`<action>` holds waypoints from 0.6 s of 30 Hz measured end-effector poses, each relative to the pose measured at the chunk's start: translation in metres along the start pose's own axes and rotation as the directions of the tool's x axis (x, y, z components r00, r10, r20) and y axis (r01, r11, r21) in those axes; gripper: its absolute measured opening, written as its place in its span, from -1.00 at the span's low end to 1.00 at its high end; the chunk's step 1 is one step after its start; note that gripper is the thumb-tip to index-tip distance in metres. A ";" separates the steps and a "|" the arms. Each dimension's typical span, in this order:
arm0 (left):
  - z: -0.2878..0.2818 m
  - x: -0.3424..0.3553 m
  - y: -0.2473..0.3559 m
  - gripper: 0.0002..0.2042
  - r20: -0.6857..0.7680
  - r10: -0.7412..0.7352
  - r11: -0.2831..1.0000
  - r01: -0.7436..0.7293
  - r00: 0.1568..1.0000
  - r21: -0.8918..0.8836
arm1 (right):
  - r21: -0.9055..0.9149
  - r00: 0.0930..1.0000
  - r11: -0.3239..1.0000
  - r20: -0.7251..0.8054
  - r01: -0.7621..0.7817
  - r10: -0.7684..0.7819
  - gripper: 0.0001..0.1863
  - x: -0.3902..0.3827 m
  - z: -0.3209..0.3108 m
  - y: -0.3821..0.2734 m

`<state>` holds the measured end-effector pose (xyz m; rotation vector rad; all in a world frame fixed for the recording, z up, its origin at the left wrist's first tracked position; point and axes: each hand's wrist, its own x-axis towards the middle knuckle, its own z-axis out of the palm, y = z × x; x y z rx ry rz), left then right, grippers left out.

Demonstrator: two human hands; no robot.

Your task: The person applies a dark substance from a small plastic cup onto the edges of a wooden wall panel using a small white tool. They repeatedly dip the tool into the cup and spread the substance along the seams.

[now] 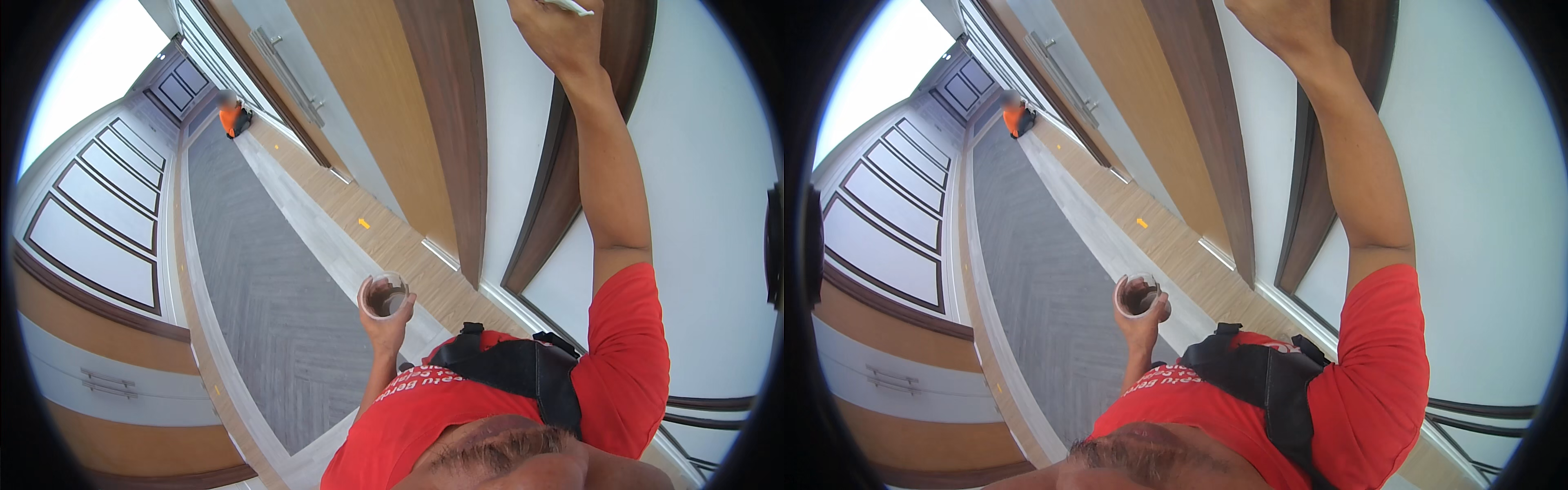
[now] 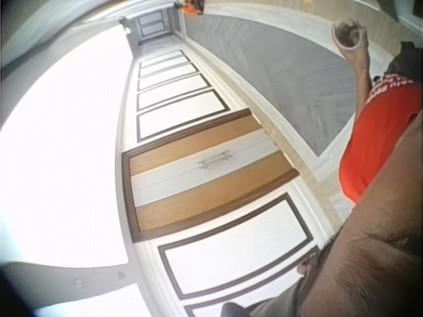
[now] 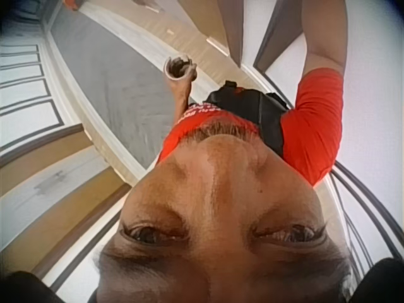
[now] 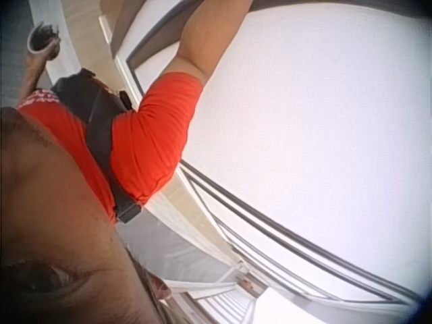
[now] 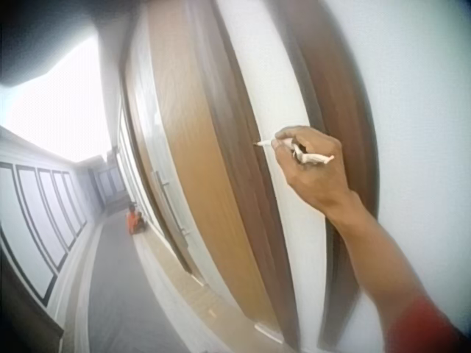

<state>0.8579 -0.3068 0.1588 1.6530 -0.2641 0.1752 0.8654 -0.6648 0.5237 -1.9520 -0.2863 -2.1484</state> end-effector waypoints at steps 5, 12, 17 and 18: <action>0.004 0.001 0.007 -0.13 0.007 -0.012 0.999 0.013 1.000 -0.047 | 0.041 1.000 0.999 0.016 -0.016 0.015 -0.88 0.008 -0.003 0.000; 0.000 0.000 0.004 -0.14 -0.001 0.003 1.000 -0.003 1.000 -0.017 | 0.013 0.997 0.998 -0.039 0.067 -0.067 -0.86 0.030 0.003 0.001; 0.002 0.000 0.012 -0.15 -0.001 -0.011 0.999 0.011 1.000 -0.030 | 0.018 0.999 1.000 -0.043 0.014 -0.014 -0.84 0.047 0.007 0.003; 0.003 0.000 0.014 -0.16 -0.004 -0.007 1.000 0.007 1.000 -0.031 | 0.026 0.998 0.999 -0.052 0.023 -0.021 -0.84 0.050 0.008 0.003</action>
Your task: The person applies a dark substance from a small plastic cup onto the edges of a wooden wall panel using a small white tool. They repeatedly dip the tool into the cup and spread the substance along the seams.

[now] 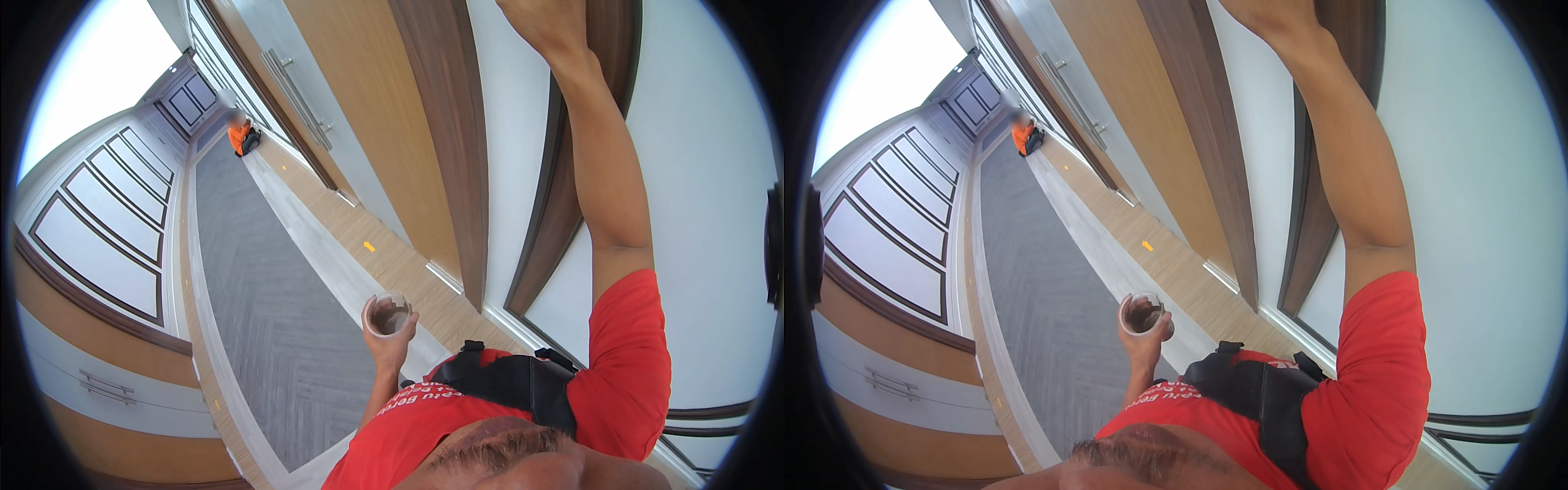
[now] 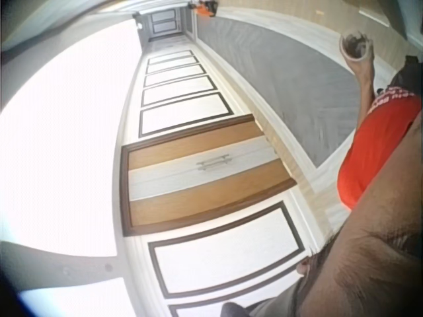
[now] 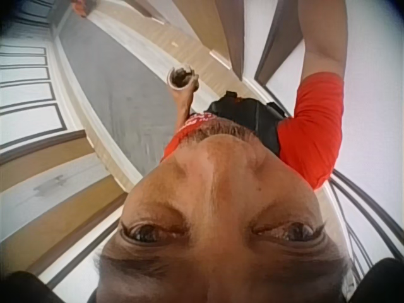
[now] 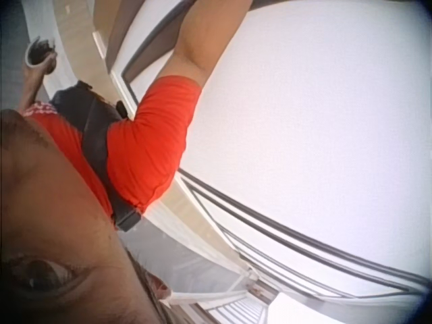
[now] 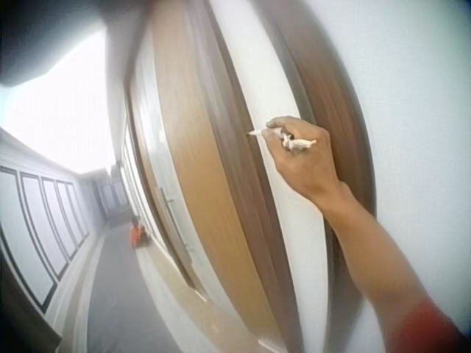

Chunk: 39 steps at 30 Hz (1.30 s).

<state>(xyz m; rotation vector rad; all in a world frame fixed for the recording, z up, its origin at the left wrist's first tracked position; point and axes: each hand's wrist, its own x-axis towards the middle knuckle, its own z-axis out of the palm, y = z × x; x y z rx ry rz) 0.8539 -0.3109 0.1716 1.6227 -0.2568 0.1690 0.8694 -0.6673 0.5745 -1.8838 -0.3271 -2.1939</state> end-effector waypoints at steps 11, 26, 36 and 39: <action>0.000 0.002 -0.001 -0.16 -0.007 -0.021 1.000 0.021 1.000 -0.020 | 0.007 0.997 0.999 -0.048 0.053 -0.052 -0.82 0.027 0.012 0.011; 0.000 0.001 -0.005 -0.17 -0.006 0.001 1.000 -0.001 1.000 -0.024 | 0.053 0.998 0.999 -0.055 -0.011 0.014 -0.87 0.036 0.011 0.002; -0.003 0.001 -0.008 -0.17 -0.037 -0.008 1.000 0.008 0.999 -0.017 | -0.033 1.000 0.999 -0.018 0.005 -0.005 -0.85 0.040 0.010 0.007; -0.004 0.000 -0.005 -0.17 -0.042 -0.014 1.000 0.013 0.999 -0.015 | -0.042 1.000 0.999 -0.020 0.011 -0.012 -0.84 0.042 0.011 0.008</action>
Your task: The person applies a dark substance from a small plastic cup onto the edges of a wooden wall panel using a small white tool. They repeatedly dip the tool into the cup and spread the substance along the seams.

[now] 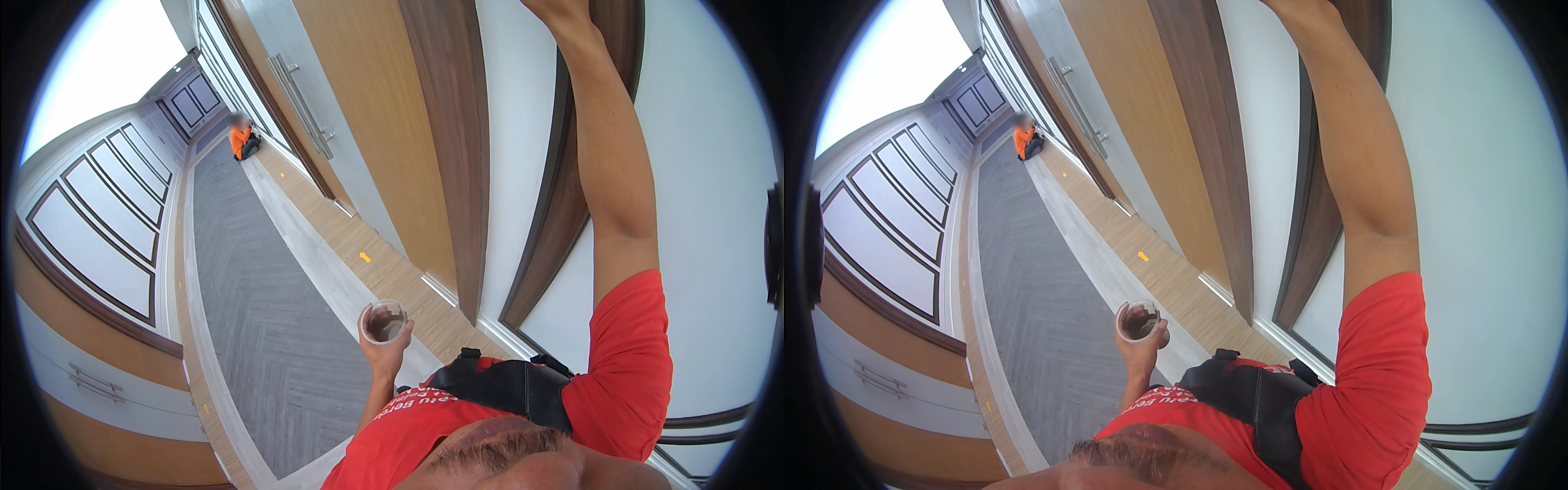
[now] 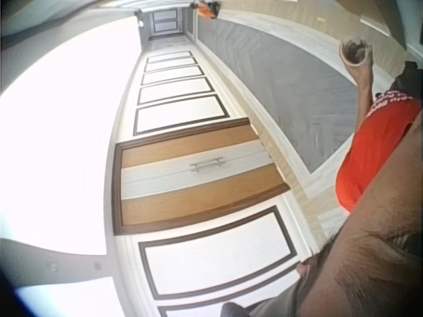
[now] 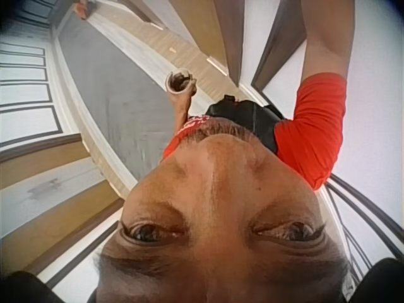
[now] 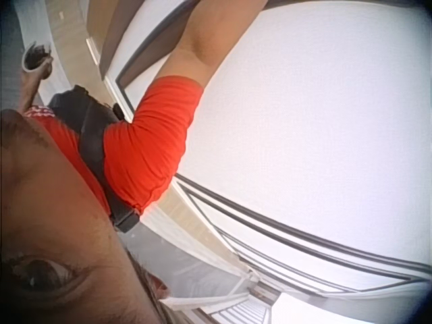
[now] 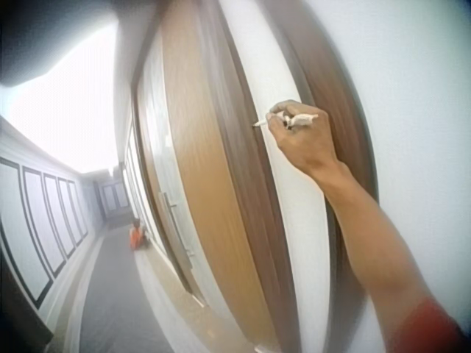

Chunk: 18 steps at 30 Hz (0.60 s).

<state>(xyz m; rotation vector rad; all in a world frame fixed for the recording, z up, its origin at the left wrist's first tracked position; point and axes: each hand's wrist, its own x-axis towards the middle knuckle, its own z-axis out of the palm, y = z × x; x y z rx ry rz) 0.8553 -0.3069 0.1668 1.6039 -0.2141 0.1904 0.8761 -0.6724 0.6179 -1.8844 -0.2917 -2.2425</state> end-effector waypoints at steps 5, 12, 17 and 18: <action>-0.002 0.001 -0.007 -0.17 -0.008 0.024 1.000 -0.024 1.000 0.010 | -0.066 0.994 0.995 0.074 -0.081 0.086 -0.81 0.002 -0.003 -0.002; -0.002 -0.001 0.001 -0.18 -0.015 -0.013 1.000 0.013 1.000 0.001 | -0.016 1.000 1.000 0.005 0.001 -0.001 -0.82 -0.001 0.001 -0.001; -0.004 -0.001 -0.004 -0.18 -0.011 0.010 1.000 -0.010 1.000 0.003 | -0.052 0.998 0.998 0.054 -0.035 0.038 -0.82 0.001 -0.002 -0.002; -0.004 0.000 -0.005 -0.18 -0.010 0.010 1.000 -0.010 1.000 0.008 | -0.018 0.999 0.999 0.037 -0.029 0.030 -0.83 0.001 -0.001 -0.002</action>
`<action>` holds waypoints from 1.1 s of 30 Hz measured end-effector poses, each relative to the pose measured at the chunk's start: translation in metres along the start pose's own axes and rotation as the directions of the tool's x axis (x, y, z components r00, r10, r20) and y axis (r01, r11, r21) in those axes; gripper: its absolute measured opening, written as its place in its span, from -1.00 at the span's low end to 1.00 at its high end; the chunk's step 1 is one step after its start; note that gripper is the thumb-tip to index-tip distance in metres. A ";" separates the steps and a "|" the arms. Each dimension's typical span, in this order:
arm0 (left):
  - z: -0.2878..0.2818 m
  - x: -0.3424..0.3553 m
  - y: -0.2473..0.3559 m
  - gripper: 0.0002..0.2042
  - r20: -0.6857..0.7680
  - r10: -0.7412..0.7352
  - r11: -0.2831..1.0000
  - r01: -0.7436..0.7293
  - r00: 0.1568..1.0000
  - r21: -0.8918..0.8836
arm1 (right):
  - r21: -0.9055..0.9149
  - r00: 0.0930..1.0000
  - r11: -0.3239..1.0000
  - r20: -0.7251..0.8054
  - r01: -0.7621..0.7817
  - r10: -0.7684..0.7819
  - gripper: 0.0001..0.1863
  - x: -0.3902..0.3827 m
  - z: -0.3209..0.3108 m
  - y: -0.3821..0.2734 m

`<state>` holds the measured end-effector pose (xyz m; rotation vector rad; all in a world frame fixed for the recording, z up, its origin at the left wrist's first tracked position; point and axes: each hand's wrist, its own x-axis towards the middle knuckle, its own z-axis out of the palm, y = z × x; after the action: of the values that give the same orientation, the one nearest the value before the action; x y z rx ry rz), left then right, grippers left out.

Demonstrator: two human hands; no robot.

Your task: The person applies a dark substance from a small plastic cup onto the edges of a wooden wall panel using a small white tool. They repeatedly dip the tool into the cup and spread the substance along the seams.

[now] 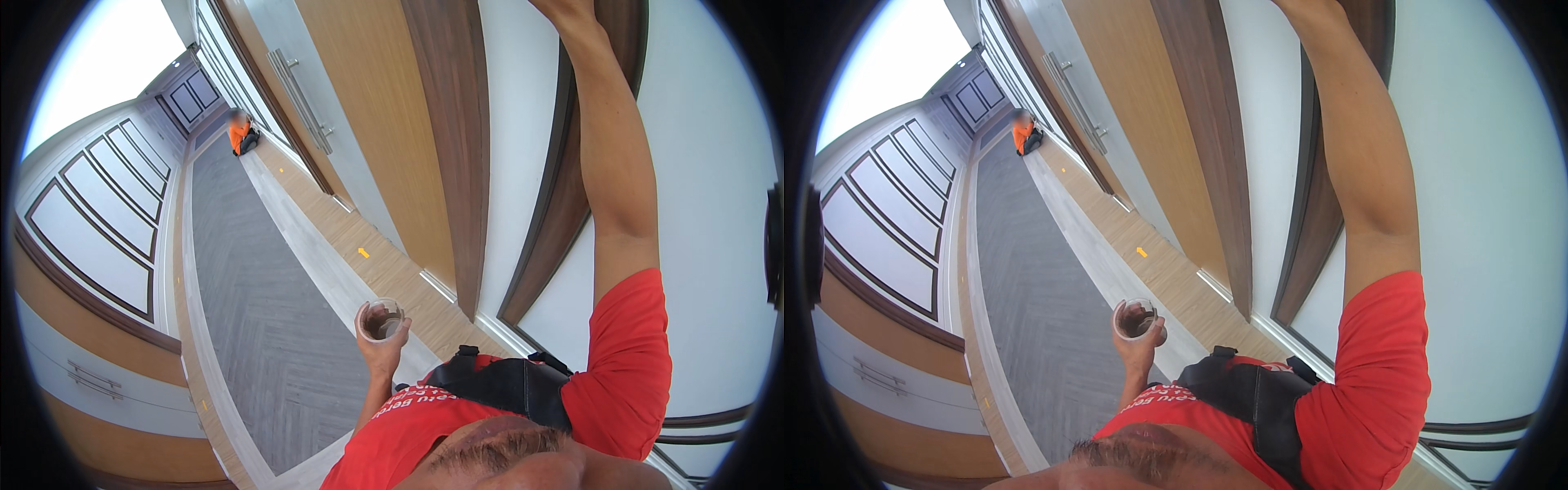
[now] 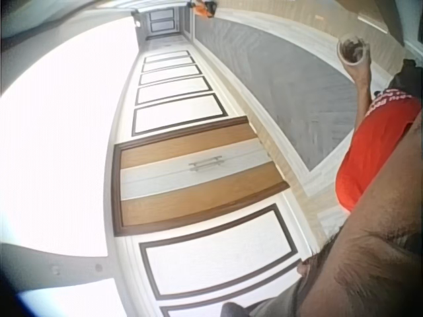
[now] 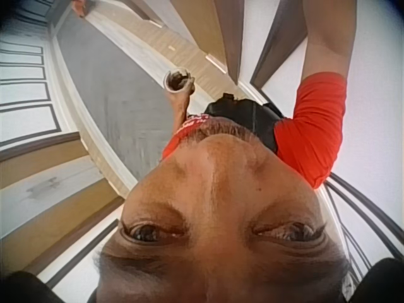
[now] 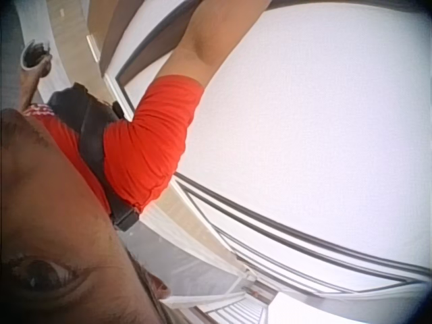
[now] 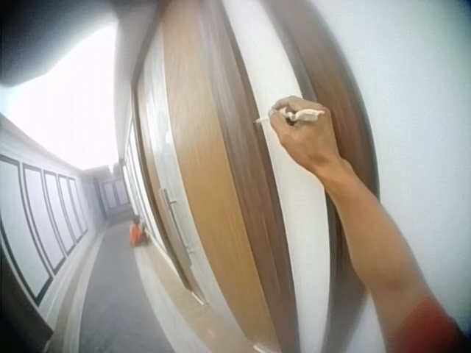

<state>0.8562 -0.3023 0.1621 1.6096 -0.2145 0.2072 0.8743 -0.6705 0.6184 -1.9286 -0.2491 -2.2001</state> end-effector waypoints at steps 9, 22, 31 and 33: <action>0.005 0.000 0.005 -0.19 0.007 -0.006 1.000 0.006 1.000 0.023 | 0.019 0.993 0.993 0.021 -0.115 0.115 -0.83 -0.006 -0.015 -0.010; 0.005 0.001 0.003 -0.16 0.044 -0.019 0.999 0.016 0.999 0.046 | 0.121 0.965 0.958 -0.008 -0.259 0.262 -0.85 -0.085 -0.066 -0.044; 0.010 0.003 0.009 -0.14 0.096 -0.025 0.998 0.019 0.995 0.061 | 0.130 0.942 0.934 0.093 -0.332 0.321 -0.79 -0.169 -0.078 -0.036; 0.012 0.002 0.012 -0.14 0.096 -0.031 0.998 0.025 0.995 0.062 | 0.140 0.933 0.927 0.147 -0.348 0.328 -0.80 -0.194 -0.080 -0.038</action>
<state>0.8549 -0.3153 0.1739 1.6835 -0.2625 0.1143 0.8120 -0.6469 0.4157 -1.8558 -0.1000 -1.7883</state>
